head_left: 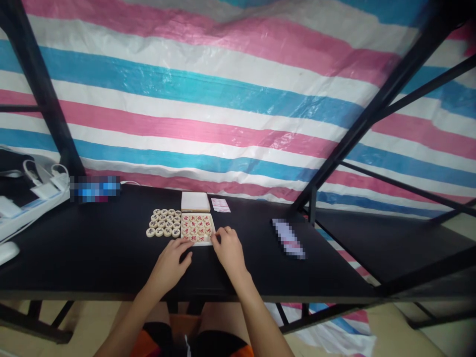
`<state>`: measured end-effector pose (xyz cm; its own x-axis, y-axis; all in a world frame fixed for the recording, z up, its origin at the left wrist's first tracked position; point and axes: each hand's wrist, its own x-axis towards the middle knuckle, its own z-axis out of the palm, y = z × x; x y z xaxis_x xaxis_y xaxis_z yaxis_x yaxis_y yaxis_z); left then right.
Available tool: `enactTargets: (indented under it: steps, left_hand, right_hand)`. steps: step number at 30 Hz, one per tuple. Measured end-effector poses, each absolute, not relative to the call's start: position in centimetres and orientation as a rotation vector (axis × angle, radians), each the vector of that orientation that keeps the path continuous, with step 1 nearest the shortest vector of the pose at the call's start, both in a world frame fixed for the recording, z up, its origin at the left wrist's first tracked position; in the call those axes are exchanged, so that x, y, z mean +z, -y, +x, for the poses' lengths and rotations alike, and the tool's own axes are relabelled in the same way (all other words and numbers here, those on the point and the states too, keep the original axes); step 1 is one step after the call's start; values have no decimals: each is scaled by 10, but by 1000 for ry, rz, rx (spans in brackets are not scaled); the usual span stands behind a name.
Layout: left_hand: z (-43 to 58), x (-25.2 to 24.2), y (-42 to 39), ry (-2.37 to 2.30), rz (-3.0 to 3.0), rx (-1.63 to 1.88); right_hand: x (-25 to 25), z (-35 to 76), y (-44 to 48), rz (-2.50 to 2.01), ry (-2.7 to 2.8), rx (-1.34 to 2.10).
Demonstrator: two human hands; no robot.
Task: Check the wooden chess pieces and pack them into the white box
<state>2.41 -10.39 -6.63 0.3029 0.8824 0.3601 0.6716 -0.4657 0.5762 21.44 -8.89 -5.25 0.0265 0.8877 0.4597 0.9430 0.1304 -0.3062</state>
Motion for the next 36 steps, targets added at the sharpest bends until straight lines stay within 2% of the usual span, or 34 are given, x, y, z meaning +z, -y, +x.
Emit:
enactTargets:
  steps: [6, 15, 18, 23, 36]
  left_hand:
    - [25, -65, 105, -1402, 2238, 923]
    - [24, -65, 105, -1400, 2229, 943]
    - [24, -65, 105, -1392, 2208, 955]
    - [23, -65, 106, -1407, 2190, 937]
    - [22, -67, 104, -1395, 2219, 961]
  right_hand:
    - [-61, 213, 93, -1693, 1777, -93]
    - [-53, 221, 87, -1582, 1953, -44]
    - [-56, 245, 52, -1695, 1866, -110]
    - [-66, 277, 3, -1877, 2089, -136]
    - [-72, 273, 18, -2087, 1799, -298]
